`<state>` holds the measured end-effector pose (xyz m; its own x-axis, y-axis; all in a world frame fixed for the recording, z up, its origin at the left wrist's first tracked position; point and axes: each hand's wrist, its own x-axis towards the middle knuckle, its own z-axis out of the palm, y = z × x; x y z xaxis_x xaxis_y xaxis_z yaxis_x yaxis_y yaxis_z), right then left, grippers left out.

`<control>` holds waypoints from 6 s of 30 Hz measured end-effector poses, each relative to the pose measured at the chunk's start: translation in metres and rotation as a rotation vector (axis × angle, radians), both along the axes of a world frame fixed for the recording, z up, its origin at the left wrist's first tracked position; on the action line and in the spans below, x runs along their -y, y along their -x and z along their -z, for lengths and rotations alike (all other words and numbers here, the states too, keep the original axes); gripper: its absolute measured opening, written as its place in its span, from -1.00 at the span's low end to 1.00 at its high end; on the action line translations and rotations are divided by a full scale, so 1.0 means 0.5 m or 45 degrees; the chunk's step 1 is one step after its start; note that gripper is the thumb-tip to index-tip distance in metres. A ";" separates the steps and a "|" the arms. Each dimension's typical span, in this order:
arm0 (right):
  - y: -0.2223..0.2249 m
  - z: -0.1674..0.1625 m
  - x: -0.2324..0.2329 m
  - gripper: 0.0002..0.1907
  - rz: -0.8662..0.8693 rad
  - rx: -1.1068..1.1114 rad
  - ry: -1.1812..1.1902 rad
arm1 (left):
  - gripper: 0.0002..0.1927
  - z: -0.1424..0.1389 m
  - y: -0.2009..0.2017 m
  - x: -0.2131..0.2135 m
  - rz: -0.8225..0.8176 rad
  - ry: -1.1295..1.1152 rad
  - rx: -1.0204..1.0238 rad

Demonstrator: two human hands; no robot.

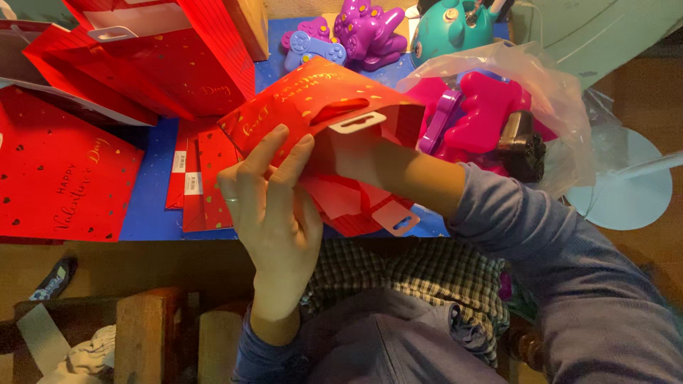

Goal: The person opens red Valentine's Day gift bags on a blue table, places plastic toy game controllers from a large plastic bag into the gift bags one at a time, folds the bag flaps closed, and then gathers and aligns the filled bags into a neat stack.

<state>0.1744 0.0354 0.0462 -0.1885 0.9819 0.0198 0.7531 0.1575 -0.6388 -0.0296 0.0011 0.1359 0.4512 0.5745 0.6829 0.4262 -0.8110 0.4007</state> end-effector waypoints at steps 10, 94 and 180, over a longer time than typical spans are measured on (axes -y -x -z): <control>0.000 0.041 0.049 -0.74 0.073 -0.048 -0.491 | -0.45 -0.008 -0.004 0.001 0.030 0.033 -0.004; 0.045 0.115 0.335 -0.40 1.031 -1.708 -0.734 | -0.19 0.249 -0.178 0.002 0.690 1.463 0.909; 0.024 0.103 0.363 -0.37 0.770 -0.426 -0.869 | 0.18 0.250 -0.184 0.025 0.983 2.463 1.165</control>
<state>0.1627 -0.1459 -0.0053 0.4632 0.6684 0.5819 0.6248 0.2193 -0.7493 0.0621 -0.0111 0.0111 0.8329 0.5150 -0.2028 -0.3673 0.7884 0.4935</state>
